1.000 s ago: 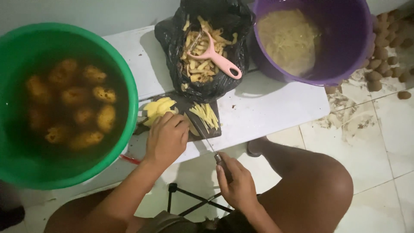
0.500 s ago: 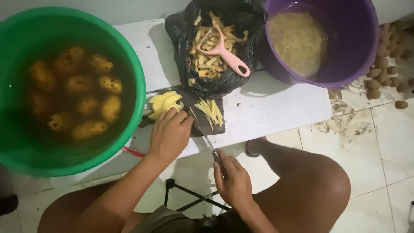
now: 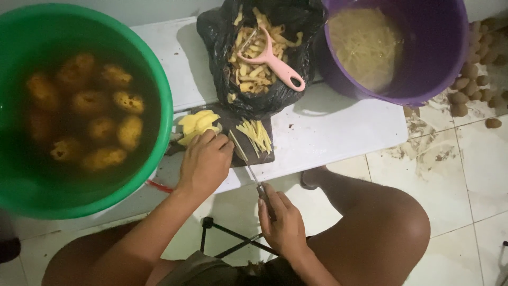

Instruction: Slicing a peeled potato into thin strips for french fries using a kitchen knife on a small cutting board.

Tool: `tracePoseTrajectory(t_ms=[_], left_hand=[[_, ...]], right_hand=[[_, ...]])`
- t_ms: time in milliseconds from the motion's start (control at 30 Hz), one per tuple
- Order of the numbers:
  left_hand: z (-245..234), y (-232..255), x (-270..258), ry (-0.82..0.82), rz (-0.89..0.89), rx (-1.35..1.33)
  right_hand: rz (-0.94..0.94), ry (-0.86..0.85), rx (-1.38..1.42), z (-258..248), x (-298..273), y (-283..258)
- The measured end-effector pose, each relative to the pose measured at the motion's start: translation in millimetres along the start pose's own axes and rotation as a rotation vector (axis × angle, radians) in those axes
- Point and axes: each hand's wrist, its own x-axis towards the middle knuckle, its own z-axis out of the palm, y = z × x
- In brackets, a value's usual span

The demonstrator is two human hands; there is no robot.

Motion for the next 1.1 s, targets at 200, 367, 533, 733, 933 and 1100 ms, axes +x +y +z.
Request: tracePoseTrajectory(t_ms=[200, 367, 533, 733, 933, 1100], left_hand=[[5, 0, -1, 0.035, -0.011, -0.01], [2, 1, 1, 0.015, 0.004, 0.023], [12, 0, -6, 0.041, -0.015, 0.026], [12, 2, -4, 0.112, -0.045, 0.076], [18, 3, -10, -0.039, -0.063, 0.159], [29, 2, -15, -0.028, -0.037, 0.199]], right_hand=[[-0.029, 0.006, -0.003, 1, 1, -2], [-0.001, -0.006, -0.015, 4, 1, 0], [0.014, -0.022, -0.019, 11, 2, 2], [-0.056, -0.044, -0.024, 7, 9, -6], [-0.019, 0.095, -0.13, 10, -19, 10], [-0.016, 0.132, -0.083, 3, -10, 0]])
